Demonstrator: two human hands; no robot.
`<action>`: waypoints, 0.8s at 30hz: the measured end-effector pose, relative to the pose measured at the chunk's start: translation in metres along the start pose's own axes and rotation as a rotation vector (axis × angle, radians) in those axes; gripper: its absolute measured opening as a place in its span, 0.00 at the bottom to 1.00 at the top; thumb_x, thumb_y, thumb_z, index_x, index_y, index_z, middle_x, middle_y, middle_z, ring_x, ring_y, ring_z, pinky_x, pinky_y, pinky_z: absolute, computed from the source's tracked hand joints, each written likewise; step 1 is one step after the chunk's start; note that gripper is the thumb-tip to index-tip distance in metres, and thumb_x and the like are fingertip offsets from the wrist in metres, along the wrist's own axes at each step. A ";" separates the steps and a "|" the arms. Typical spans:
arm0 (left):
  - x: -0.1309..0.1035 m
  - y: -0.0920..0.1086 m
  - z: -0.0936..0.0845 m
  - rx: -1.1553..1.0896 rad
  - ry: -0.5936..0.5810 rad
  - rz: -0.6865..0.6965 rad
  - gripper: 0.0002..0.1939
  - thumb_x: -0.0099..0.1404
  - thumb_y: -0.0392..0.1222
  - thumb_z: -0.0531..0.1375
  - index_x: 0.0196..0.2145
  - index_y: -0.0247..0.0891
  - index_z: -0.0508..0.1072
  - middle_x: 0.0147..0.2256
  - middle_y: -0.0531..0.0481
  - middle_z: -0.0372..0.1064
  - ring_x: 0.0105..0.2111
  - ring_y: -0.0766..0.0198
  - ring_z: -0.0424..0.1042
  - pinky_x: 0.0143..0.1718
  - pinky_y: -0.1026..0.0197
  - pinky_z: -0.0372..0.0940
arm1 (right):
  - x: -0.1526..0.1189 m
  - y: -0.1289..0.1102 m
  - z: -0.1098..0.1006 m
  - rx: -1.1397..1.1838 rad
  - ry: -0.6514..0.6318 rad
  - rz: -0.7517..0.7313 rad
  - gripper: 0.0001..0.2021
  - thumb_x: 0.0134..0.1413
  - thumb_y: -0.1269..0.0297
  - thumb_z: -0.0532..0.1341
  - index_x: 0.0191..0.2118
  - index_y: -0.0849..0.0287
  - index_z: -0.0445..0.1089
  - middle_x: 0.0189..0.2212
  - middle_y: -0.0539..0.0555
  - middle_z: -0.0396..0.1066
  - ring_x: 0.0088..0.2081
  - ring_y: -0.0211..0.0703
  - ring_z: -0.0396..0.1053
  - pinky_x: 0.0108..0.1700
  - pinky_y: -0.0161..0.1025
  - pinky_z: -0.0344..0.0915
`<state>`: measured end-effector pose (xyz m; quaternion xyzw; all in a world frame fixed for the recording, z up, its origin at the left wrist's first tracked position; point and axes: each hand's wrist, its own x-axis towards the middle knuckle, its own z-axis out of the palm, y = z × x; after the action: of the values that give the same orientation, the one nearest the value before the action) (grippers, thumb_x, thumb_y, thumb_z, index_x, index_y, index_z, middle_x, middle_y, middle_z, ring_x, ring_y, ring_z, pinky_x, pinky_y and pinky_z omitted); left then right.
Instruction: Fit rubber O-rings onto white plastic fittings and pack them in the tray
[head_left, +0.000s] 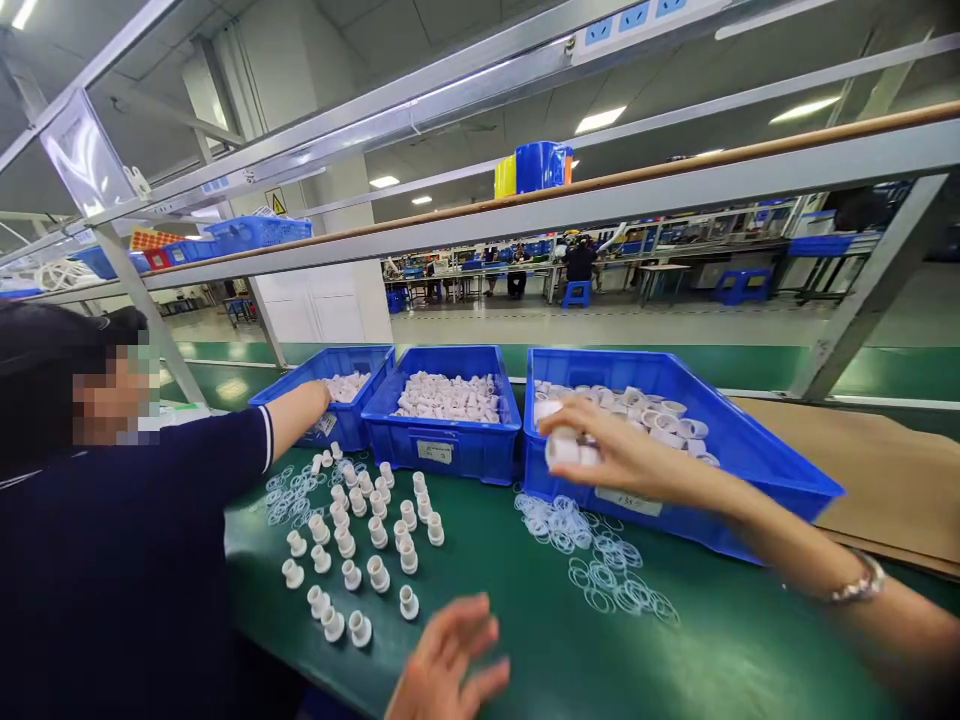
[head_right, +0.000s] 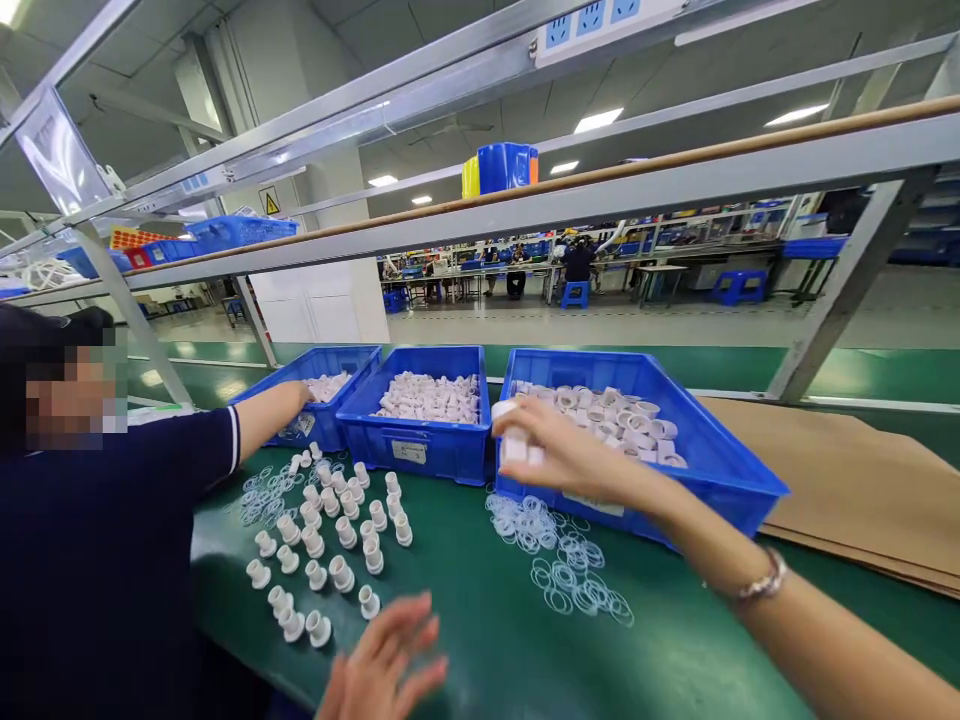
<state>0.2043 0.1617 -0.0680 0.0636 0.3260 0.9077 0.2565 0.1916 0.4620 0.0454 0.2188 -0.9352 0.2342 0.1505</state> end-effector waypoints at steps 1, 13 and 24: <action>-0.012 -0.018 0.005 -0.049 -0.017 -0.009 0.27 0.67 0.62 0.54 0.58 0.46 0.68 0.63 0.41 0.60 0.62 0.47 0.59 0.58 0.40 0.63 | -0.010 -0.026 0.016 0.079 -0.034 -0.016 0.16 0.58 0.57 0.64 0.50 0.50 0.65 0.52 0.54 0.61 0.50 0.49 0.66 0.50 0.42 0.66; -0.025 -0.094 0.037 -0.538 0.146 -0.292 0.23 0.66 0.60 0.58 0.44 0.36 0.74 0.33 0.48 0.75 0.31 0.60 0.76 0.31 0.61 0.67 | -0.094 -0.101 0.126 -0.168 -0.124 0.077 0.24 0.63 0.58 0.59 0.63 0.44 0.59 0.54 0.58 0.63 0.49 0.53 0.68 0.31 0.37 0.70; -0.021 -0.089 0.015 -0.659 0.274 -0.173 0.20 0.65 0.52 0.60 0.44 0.31 0.74 0.40 0.41 0.76 0.35 0.58 0.77 0.32 0.62 0.69 | -0.067 -0.092 0.158 0.020 -0.109 0.349 0.14 0.67 0.51 0.50 0.44 0.51 0.68 0.42 0.52 0.71 0.39 0.46 0.71 0.37 0.43 0.69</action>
<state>0.2638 0.2178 -0.1105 -0.1725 0.0516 0.9390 0.2931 0.2652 0.3322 -0.0797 0.0669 -0.9633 0.2540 0.0545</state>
